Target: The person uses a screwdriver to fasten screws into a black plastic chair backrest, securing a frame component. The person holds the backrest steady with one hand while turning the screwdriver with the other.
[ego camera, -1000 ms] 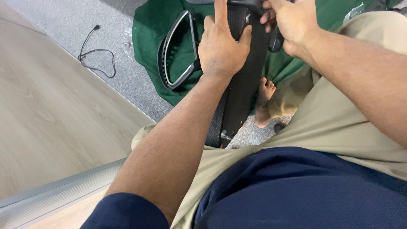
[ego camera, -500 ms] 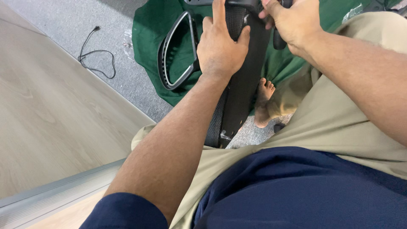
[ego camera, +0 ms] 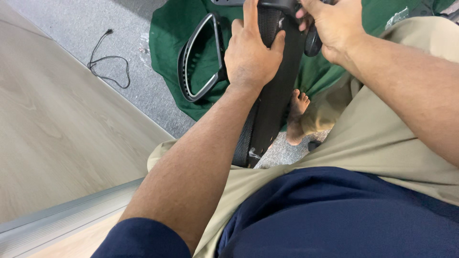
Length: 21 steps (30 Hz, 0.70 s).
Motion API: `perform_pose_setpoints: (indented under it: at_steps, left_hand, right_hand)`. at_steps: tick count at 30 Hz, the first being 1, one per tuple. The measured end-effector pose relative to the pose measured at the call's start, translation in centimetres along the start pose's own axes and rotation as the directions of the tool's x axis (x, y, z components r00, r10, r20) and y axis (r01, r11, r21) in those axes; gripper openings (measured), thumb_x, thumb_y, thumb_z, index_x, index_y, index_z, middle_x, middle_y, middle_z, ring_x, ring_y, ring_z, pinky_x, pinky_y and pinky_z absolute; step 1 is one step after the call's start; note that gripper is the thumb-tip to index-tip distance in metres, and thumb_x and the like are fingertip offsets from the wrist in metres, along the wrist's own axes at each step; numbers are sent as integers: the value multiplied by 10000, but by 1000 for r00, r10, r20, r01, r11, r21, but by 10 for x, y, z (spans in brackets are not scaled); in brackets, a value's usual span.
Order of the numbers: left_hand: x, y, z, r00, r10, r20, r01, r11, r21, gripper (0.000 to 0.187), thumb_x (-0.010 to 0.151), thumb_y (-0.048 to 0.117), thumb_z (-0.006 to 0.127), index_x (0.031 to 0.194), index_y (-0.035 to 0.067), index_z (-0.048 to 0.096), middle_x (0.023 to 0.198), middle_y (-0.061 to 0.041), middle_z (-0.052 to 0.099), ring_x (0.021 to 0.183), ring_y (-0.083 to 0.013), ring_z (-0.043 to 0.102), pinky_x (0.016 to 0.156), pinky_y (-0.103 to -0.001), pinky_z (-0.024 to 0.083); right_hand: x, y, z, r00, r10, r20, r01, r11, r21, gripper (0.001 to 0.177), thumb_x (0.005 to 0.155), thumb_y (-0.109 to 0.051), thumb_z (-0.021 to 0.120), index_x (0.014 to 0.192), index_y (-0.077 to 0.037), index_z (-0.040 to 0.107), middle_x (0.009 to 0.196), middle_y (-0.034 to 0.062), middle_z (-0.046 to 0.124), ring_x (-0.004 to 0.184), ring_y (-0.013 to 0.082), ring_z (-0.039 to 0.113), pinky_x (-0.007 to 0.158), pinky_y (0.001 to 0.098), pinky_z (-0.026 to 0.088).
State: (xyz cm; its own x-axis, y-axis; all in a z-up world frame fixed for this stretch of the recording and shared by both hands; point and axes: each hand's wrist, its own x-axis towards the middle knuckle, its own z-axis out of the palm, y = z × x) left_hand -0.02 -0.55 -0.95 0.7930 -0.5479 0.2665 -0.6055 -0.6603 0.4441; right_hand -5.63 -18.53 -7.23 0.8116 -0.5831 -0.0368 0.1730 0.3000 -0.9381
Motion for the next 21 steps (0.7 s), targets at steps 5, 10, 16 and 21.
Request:
perform_pose_setpoints:
  at_steps: [5,10,16,21]
  left_hand:
    - [1,1,-1,999,-32,9,32,999,-7,910,849,379,828,1538,230,252,1097,-176,620,966,-394,712,785,-504,591]
    - [2,-1,-3,999,-33,-4,33,999,-33,926,841,360,829,1546,237,241,1109,-191,613,962,-401,712,785,-501,594]
    - [0,-2,-5,1000,-11,7,11,999,-52,848,863,350,823,1514,242,291,1093,-180,618,948,-380,722,767,-487,604]
    - [-1,1,-3,1000,3,-20,-4,998,-66,831,845,340,835,1498,244,329,1088,-169,626,945,-391,716,779,-501,593]
  right_hand:
    - [-7,-5,0,998,-9,60,8,1000,18,108,1081,-45,761,1000,-15,697,921,74,732,712,170,683,645,295,545]
    - [-10,-9,0,991,-70,117,69,998,13,98,1064,39,732,1023,-19,665,988,53,715,832,156,714,677,300,577]
    - [-11,-7,6,987,-89,135,96,995,-42,95,1124,-9,693,1041,-23,650,984,52,683,833,150,701,644,298,560]
    - [-8,-7,8,996,76,48,-79,995,54,124,1092,-68,679,976,-34,653,914,47,676,732,150,658,573,301,515]
